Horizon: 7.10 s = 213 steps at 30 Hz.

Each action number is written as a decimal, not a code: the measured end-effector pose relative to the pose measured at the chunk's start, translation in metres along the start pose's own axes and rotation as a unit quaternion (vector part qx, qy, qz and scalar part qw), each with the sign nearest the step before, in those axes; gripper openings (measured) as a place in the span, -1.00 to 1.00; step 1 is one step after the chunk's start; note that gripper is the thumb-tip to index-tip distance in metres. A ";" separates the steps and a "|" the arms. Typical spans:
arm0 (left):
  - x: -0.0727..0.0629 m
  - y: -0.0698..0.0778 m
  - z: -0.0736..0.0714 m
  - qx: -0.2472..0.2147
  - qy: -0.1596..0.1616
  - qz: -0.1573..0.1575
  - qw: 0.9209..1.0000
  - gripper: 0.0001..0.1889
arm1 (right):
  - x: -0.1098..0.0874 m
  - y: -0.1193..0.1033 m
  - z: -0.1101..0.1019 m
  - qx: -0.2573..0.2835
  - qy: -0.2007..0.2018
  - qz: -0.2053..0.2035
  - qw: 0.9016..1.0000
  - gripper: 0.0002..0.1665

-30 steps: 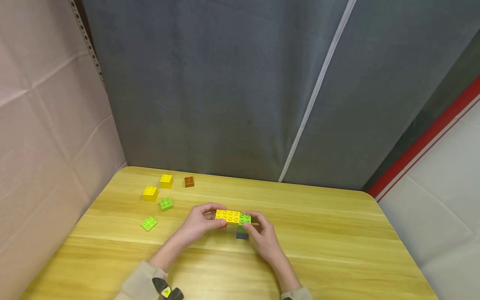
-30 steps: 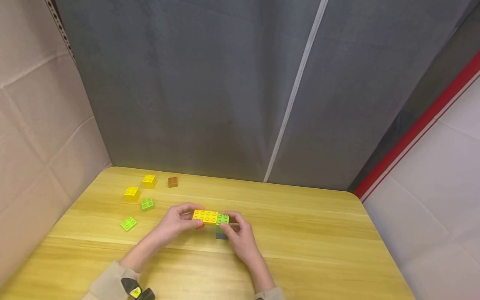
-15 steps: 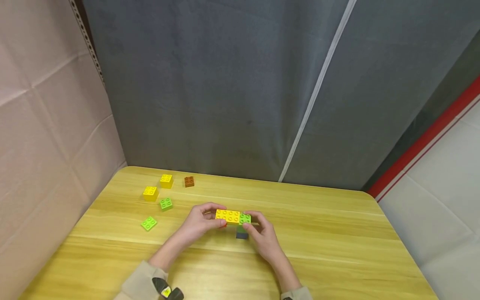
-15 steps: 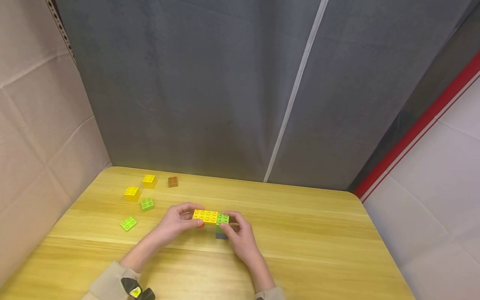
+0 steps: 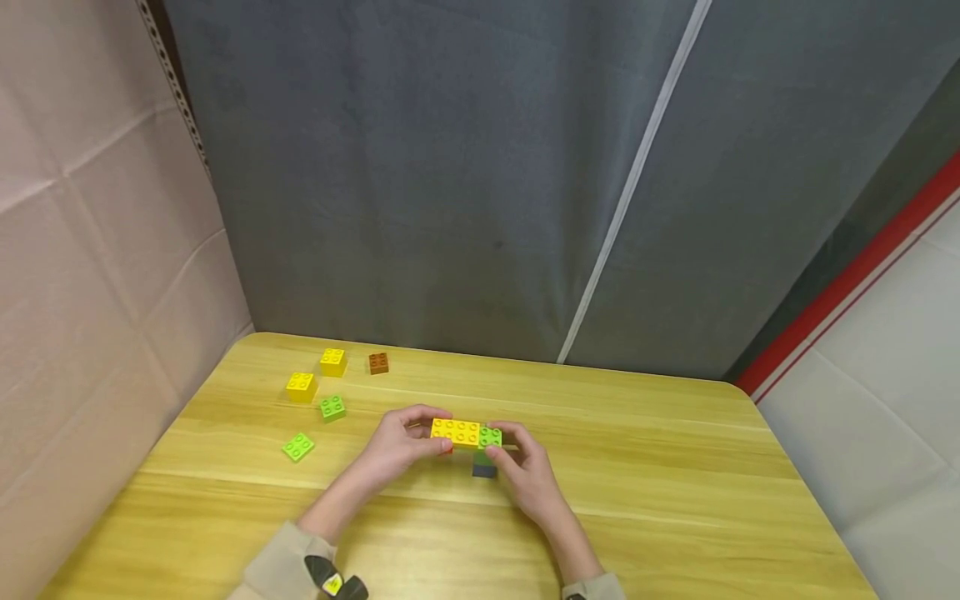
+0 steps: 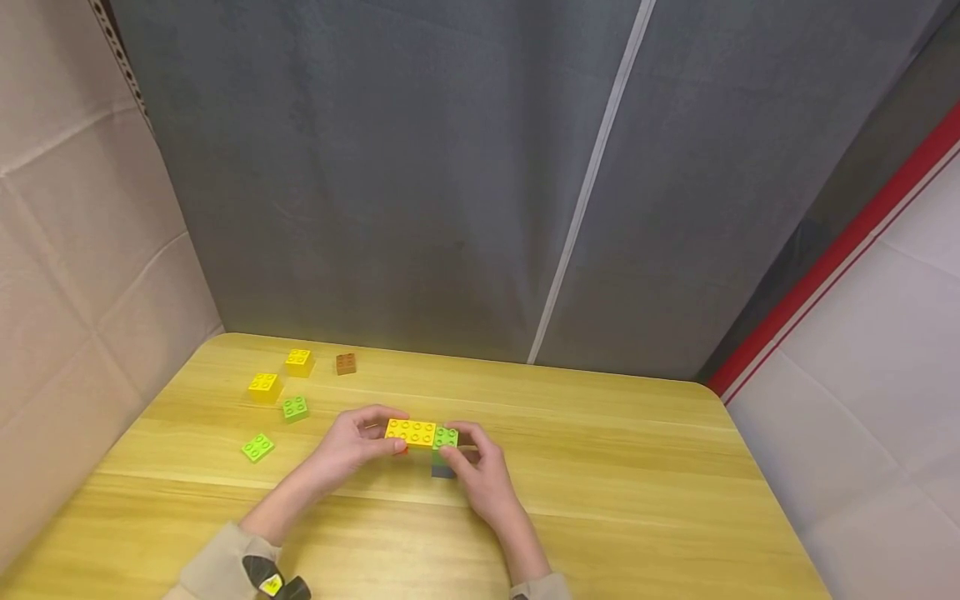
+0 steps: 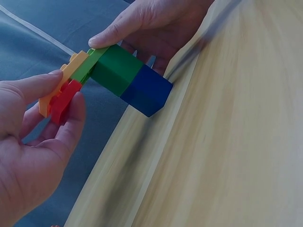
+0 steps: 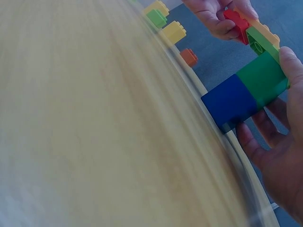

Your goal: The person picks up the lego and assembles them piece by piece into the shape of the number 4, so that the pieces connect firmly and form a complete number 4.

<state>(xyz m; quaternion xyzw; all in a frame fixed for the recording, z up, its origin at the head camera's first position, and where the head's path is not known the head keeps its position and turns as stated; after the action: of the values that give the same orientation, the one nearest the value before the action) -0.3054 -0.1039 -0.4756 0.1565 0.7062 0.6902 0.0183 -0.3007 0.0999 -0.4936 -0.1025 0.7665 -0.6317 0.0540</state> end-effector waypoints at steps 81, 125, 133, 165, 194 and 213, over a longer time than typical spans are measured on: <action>0.002 0.000 -0.002 -0.086 0.051 -0.007 0.995 -0.53 | 0.003 0.002 0.000 -0.008 0.018 0.031 0.999 -0.65; -0.002 0.007 -0.006 0.001 0.039 0.013 0.999 -0.61 | 0.003 0.000 0.000 -0.013 0.005 0.019 1.000 -0.66; -0.003 0.006 -0.004 0.021 0.033 0.019 0.999 -0.68 | 0.001 0.004 0.000 -0.018 0.001 0.019 1.000 -0.67; -0.006 0.004 -0.005 -0.017 0.020 0.033 0.999 -0.52 | 0.000 0.000 0.001 -0.006 0.004 0.018 1.000 -0.66; -0.038 0.023 -0.073 0.165 0.051 0.062 0.983 -0.50 | 0.000 0.003 -0.005 -0.021 0.009 0.013 1.000 -0.67; -0.090 0.030 -0.167 0.295 0.154 0.075 0.940 -0.51 | 0.007 0.002 -0.001 -0.019 0.013 0.007 1.000 -0.67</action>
<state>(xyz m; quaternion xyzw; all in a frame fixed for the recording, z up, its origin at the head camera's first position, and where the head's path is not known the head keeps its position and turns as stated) -0.2546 -0.2877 -0.4559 0.0995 0.8586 0.4657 -0.1898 -0.3076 0.1001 -0.4946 -0.0901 0.7798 -0.6178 0.0468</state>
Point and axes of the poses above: each hand's wrist, its own x-axis towards the middle knuckle, its own z-axis out of the palm, y = z × x, the point moved 7 cm from there along x, towards the middle knuckle, and after that the axes turned 13 degrees about z, right-handed, at the moved point
